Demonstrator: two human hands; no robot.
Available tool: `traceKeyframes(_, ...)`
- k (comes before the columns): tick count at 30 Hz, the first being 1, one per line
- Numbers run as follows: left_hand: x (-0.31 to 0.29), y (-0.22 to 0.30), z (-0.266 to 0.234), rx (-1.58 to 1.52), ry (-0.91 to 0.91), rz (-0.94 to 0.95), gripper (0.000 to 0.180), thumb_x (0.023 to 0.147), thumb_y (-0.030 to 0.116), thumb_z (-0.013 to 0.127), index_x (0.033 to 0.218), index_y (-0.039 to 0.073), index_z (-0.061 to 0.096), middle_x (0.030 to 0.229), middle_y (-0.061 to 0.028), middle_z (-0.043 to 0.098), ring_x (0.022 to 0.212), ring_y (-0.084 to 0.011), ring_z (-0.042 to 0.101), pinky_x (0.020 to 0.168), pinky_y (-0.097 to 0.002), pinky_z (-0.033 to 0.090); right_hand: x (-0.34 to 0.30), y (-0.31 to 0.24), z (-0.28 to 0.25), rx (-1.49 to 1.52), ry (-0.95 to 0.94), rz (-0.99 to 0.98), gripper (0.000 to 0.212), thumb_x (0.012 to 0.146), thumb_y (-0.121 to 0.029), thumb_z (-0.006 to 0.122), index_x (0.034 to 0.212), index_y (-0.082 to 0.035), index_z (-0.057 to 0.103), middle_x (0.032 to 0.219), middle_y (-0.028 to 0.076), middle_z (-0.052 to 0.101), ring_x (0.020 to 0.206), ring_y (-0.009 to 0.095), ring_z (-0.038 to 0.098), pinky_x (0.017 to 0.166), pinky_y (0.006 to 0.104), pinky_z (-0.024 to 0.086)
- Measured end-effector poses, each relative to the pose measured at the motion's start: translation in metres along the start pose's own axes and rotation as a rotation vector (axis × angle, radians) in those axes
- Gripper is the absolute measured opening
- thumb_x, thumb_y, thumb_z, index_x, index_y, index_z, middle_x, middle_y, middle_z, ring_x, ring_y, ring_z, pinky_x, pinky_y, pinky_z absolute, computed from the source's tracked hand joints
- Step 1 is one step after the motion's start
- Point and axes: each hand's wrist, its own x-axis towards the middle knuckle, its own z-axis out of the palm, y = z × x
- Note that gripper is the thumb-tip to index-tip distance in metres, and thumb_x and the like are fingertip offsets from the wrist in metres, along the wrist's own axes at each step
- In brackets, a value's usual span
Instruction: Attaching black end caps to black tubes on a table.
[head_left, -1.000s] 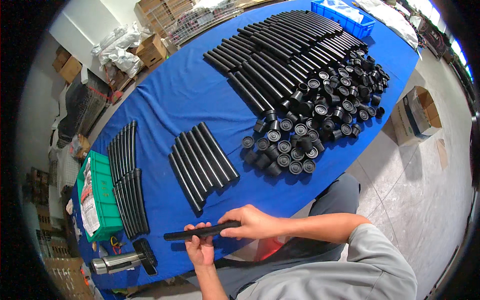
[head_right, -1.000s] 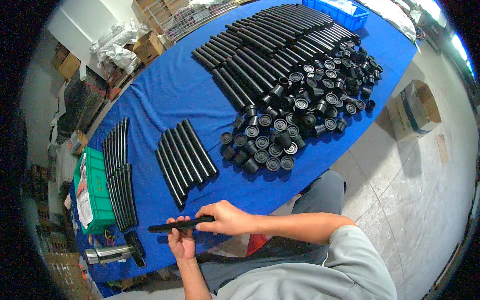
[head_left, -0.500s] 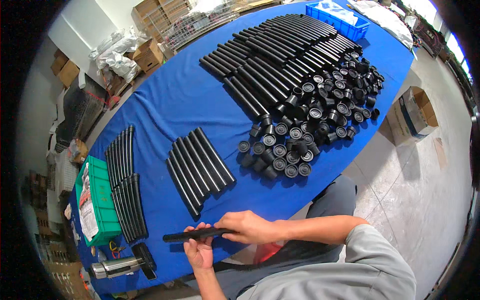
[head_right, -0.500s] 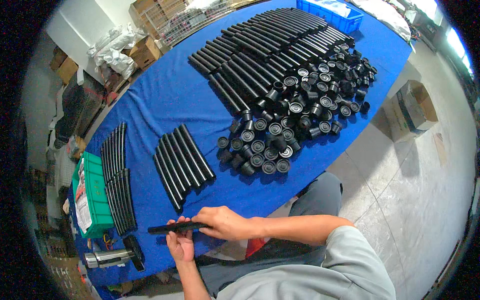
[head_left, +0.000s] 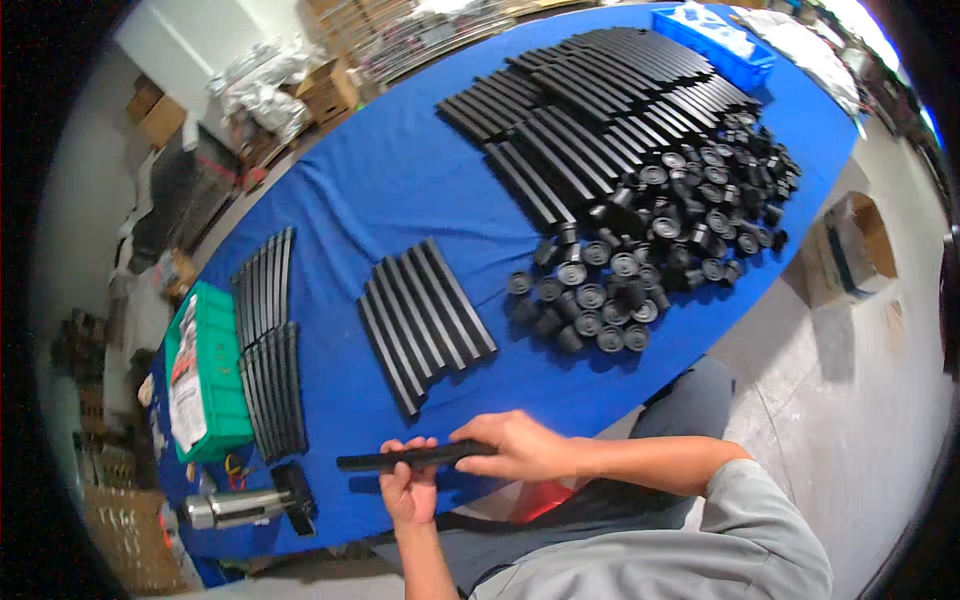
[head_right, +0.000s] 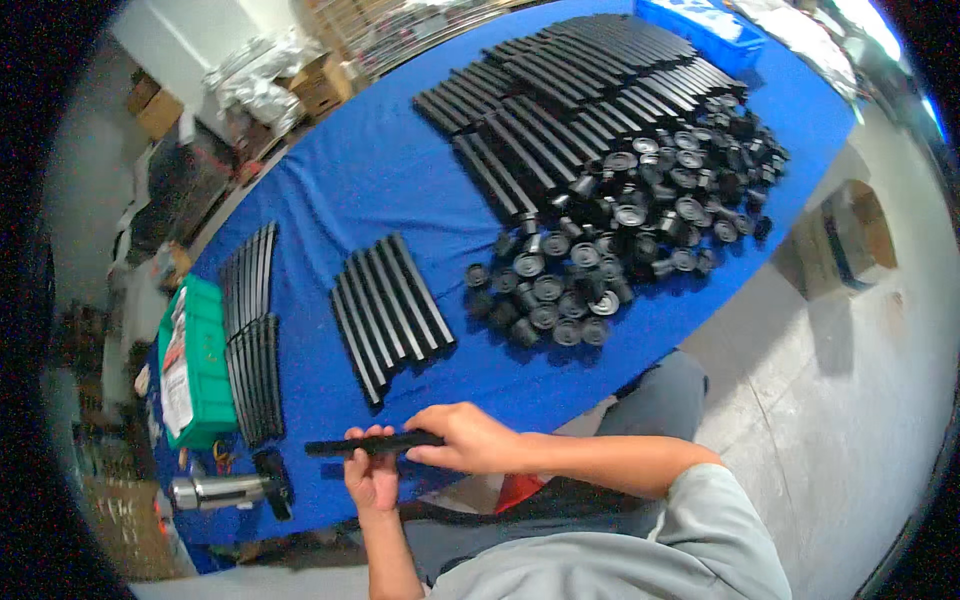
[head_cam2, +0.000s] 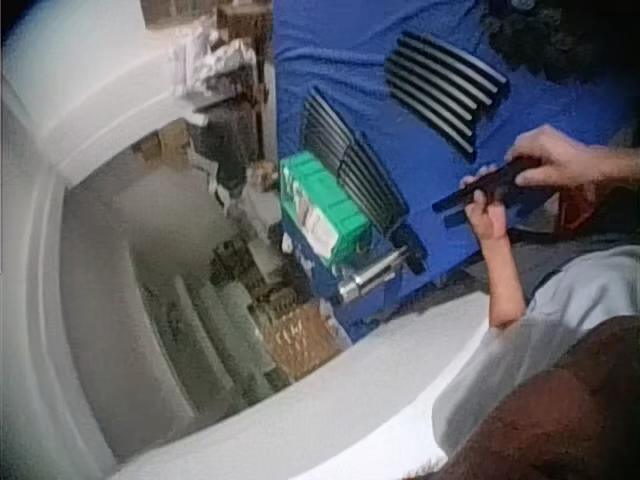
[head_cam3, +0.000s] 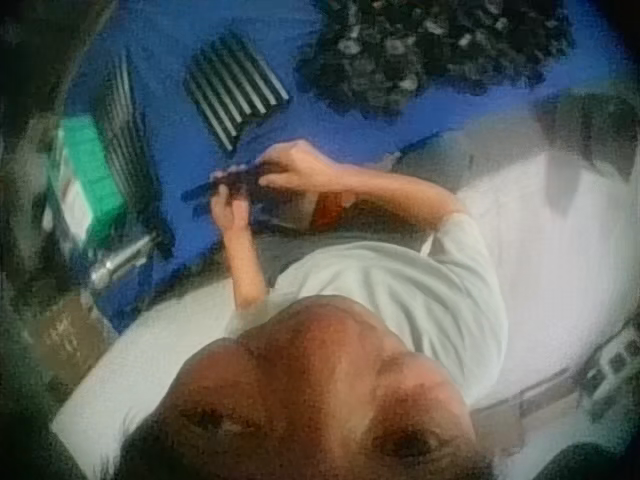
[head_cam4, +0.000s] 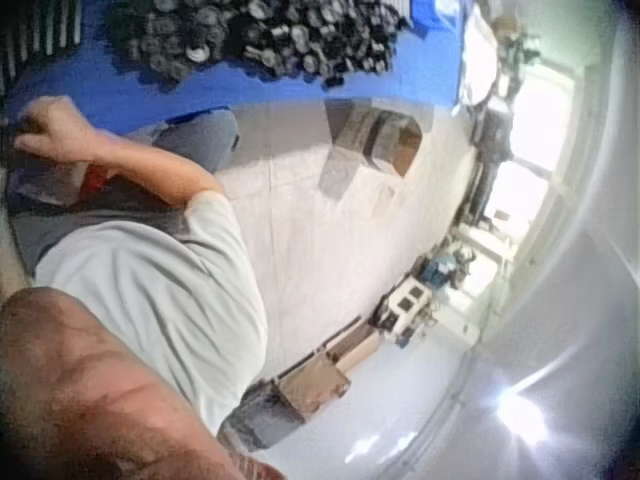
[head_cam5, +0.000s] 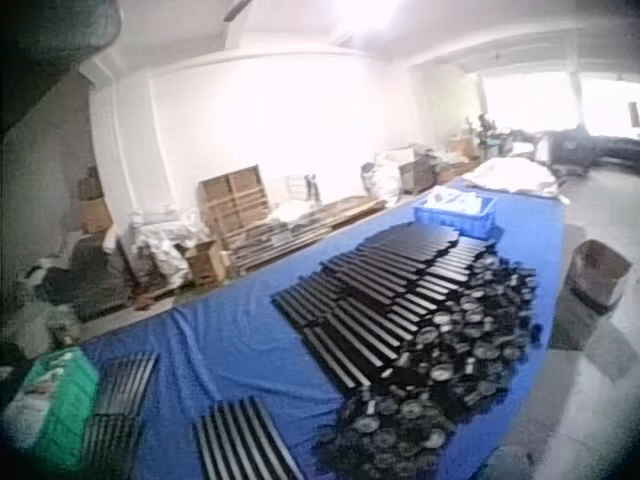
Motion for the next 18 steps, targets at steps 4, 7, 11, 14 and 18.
traceKeyframes(4, 0.01, -0.008, 0.009, 0.085, -0.047, -0.061, 0.036, 0.09, 0.011, 0.069, 0.122, 0.005, 0.054, 0.123, -0.0227, 0.063, 0.119, -0.0394, 0.059, 0.106, -0.0526, 0.047, -0.003, 0.02, 0.002, 0.061, 0.019, 0.147, 0.037, 0.086, -0.014, 0.071, 0.119, -0.001, 0.062, 0.101, 0.016, 0.065, 0.087, 0.033, 0.067, 0.072, 0.0392, 0.056)
traceKeyframes(7, 0.003, -0.003, 0.0, 0.012, 0.019, -0.017, 0.036, 0.089, 0.01, 0.07, 0.119, 0.004, 0.052, 0.122, -0.0249, 0.062, 0.119, -0.0417, 0.059, 0.1, -0.0546, 0.052, -0.006, 0.021, 0.011, -0.205, 0.119, -0.266, 0.036, 0.086, -0.015, 0.071, 0.118, -0.001, 0.062, 0.1, 0.016, 0.064, 0.09, 0.034, 0.065, 0.075, 0.0405, 0.055)
traceKeyframes(11, 0.002, 0.0, -0.003, -0.023, -0.015, 0.006, 0.034, 0.091, 0.008, 0.067, 0.121, 0.003, 0.05, 0.122, -0.0255, 0.062, 0.119, -0.0411, 0.059, 0.101, -0.0547, 0.052, 0.002, 0.0, -0.004, 0.15, -0.043, 0.134, 0.035, 0.085, -0.014, 0.069, 0.115, 0.001, 0.061, 0.098, 0.018, 0.062, 0.09, 0.037, 0.063, 0.077, 0.0428, 0.053)
traceKeyframes(14, 0.006, -0.003, 0.001, 0.08, -0.025, -0.006, 0.035, 0.093, 0.014, 0.066, 0.123, 0.004, 0.051, 0.123, -0.0224, 0.062, 0.121, -0.0383, 0.058, 0.104, -0.0508, 0.05, -0.001, 0.012, -0.001, 0.174, -0.045, 0.183, 0.034, 0.085, -0.015, 0.069, 0.113, 0.002, 0.062, 0.095, 0.019, 0.063, 0.089, 0.037, 0.064, 0.077, 0.0431, 0.052)
traceKeyframes(18, 0.007, -0.003, 0.003, 0.026, -0.027, -0.027, 0.035, 0.092, 0.011, 0.067, 0.122, 0.003, 0.05, 0.121, -0.0244, 0.062, 0.118, -0.0395, 0.06, 0.102, -0.0515, 0.051, -0.006, 0.015, 0.01, -0.145, 0.127, -0.242, 0.034, 0.084, -0.018, 0.069, 0.111, 0.003, 0.065, 0.093, 0.022, 0.066, 0.087, 0.037, 0.066, 0.077, 0.0438, 0.053)
